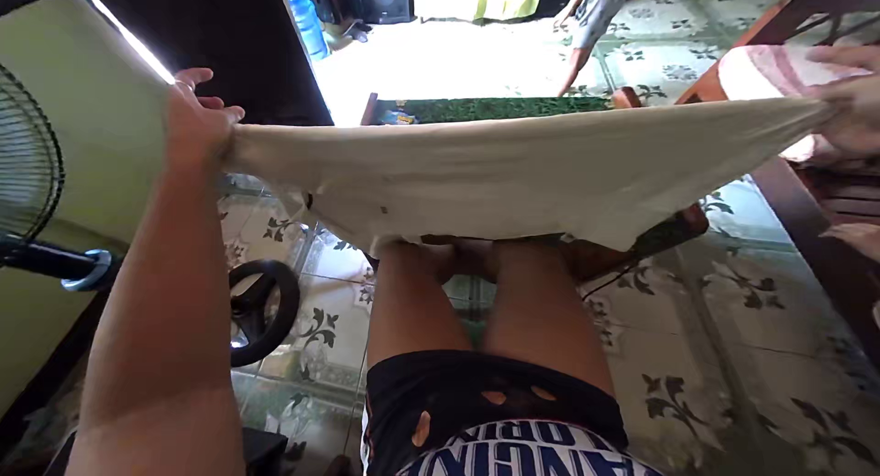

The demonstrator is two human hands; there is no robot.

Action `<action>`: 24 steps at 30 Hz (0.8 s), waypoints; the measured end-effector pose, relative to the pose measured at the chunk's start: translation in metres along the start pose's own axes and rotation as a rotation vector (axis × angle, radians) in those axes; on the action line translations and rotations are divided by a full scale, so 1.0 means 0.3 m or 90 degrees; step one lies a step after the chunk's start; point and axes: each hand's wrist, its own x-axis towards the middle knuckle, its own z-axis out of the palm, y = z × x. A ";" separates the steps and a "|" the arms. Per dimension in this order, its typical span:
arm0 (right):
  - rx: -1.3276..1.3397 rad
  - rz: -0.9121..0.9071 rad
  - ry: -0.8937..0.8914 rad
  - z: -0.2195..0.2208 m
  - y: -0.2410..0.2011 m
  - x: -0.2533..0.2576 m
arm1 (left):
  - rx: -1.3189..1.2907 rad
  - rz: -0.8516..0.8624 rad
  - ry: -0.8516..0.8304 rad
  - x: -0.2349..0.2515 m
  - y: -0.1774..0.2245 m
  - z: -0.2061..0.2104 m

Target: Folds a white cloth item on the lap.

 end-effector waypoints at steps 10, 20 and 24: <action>-0.039 0.123 -0.033 0.022 -0.035 -0.077 | -0.012 -0.010 0.019 -0.021 0.018 -0.006; 0.037 0.105 -0.071 -0.008 -0.015 -0.107 | -0.016 -0.030 0.010 -0.009 -0.032 -0.022; 0.024 0.121 -0.018 0.029 -0.130 -0.164 | -0.002 -0.045 0.000 -0.041 0.026 -0.021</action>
